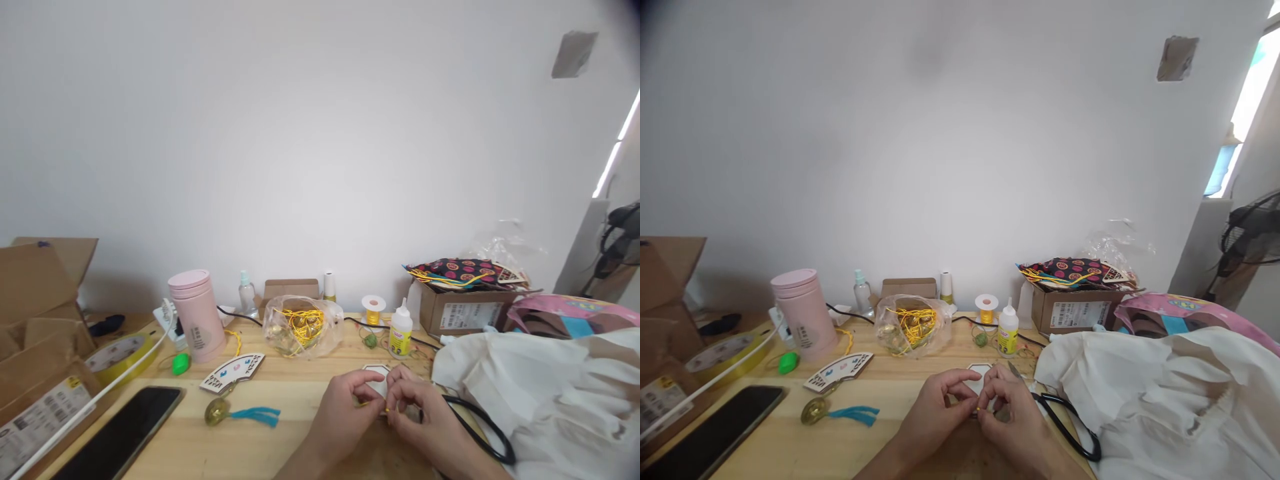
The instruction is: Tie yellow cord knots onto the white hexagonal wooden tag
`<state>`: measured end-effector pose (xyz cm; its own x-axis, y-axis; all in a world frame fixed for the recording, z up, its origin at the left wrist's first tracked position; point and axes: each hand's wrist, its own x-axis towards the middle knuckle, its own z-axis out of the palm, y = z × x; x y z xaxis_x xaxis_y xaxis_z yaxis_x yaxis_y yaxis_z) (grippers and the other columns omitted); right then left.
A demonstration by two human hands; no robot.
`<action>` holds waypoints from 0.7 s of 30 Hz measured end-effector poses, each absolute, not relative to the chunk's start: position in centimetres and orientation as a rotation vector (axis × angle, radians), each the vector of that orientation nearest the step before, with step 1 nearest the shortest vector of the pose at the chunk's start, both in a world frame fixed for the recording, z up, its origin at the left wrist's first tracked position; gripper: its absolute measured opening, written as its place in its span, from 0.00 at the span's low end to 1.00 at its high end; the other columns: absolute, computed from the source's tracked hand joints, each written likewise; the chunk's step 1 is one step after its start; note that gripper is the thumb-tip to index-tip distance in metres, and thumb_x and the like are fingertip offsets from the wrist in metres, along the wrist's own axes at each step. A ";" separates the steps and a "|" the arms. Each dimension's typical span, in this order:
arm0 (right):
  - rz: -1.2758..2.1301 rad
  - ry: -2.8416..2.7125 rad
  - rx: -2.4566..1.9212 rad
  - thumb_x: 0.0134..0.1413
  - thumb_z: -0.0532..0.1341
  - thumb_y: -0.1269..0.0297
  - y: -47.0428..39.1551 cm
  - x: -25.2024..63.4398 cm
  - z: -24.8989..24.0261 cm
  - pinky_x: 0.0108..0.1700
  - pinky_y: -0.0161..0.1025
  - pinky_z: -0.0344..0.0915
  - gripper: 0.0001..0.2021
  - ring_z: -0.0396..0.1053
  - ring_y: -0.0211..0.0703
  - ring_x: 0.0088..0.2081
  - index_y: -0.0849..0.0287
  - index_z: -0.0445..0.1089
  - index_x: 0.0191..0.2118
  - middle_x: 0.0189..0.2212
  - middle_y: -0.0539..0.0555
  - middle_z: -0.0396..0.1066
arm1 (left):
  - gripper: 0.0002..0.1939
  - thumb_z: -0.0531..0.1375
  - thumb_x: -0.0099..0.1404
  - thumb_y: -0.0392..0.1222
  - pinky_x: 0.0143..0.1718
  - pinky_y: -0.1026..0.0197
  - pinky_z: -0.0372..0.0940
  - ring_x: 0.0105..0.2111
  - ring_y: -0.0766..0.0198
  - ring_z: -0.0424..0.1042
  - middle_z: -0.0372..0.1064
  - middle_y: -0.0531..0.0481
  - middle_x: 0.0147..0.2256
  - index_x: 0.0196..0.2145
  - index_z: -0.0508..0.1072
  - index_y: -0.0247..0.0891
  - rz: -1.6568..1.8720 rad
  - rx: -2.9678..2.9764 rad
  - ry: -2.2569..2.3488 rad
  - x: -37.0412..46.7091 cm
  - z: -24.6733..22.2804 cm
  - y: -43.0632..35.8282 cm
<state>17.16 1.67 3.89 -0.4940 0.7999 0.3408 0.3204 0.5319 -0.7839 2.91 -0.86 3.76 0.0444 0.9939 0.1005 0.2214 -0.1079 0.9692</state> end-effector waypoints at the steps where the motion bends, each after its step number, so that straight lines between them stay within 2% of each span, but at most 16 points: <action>1: 0.841 -2.068 -0.913 0.36 0.53 0.76 1.7 17.2 3.9 0.27 0.33 0.57 0.07 0.60 0.38 0.28 0.59 0.61 0.17 0.23 0.49 0.59 | 0.15 0.56 0.48 0.36 0.26 0.68 0.60 0.25 0.66 0.69 0.73 0.50 0.24 0.37 0.70 0.35 1.146 1.468 1.300 2.8 3.8 -0.9; 5: 0.684 -2.135 -0.958 0.41 0.56 0.69 1.8 17.4 3.5 0.32 0.35 0.58 0.04 0.61 0.39 0.30 0.58 0.62 0.20 0.26 0.49 0.61 | 0.16 0.56 0.48 0.35 0.26 0.68 0.60 0.25 0.66 0.69 0.73 0.50 0.25 0.37 0.70 0.36 1.153 1.452 1.325 2.5 3.7 -0.8; 8: 0.608 -2.179 -1.007 0.43 0.56 0.66 1.9 17.5 3.4 0.31 0.35 0.58 0.06 0.62 0.39 0.30 0.58 0.63 0.20 0.26 0.49 0.62 | 0.16 0.57 0.47 0.36 0.26 0.67 0.60 0.24 0.67 0.68 0.73 0.51 0.24 0.37 0.70 0.37 1.142 1.457 1.348 2.3 3.7 -0.7; 13: 0.612 -2.190 -0.939 0.48 0.53 0.66 1.9 17.6 3.4 0.32 0.34 0.58 0.09 0.62 0.38 0.30 0.57 0.65 0.21 0.25 0.50 0.62 | 0.15 0.57 0.47 0.36 0.25 0.68 0.59 0.23 0.68 0.67 0.73 0.51 0.25 0.36 0.70 0.37 1.135 1.454 1.348 2.4 3.8 -0.8; 16: 0.541 -2.188 -0.916 0.47 0.53 0.67 1.8 17.7 3.6 0.31 0.35 0.58 0.08 0.62 0.39 0.31 0.56 0.68 0.23 0.26 0.51 0.61 | 0.15 0.58 0.47 0.37 0.24 0.68 0.59 0.22 0.68 0.67 0.73 0.50 0.25 0.36 0.70 0.36 1.139 1.452 1.333 2.5 3.7 -0.8; 21: 0.515 -2.138 -0.934 0.45 0.54 0.67 1.8 17.7 4.1 0.31 0.36 0.58 0.09 0.61 0.41 0.30 0.57 0.68 0.20 0.27 0.52 0.60 | 0.15 0.59 0.48 0.38 0.24 0.68 0.59 0.22 0.68 0.67 0.73 0.50 0.25 0.36 0.70 0.36 1.152 1.435 1.295 2.6 3.6 -0.7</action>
<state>17.68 1.84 4.14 -0.4660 0.7523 0.4656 0.4575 0.6554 -0.6009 2.64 -0.71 3.62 0.0338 0.9959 0.0839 0.1990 -0.0890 0.9760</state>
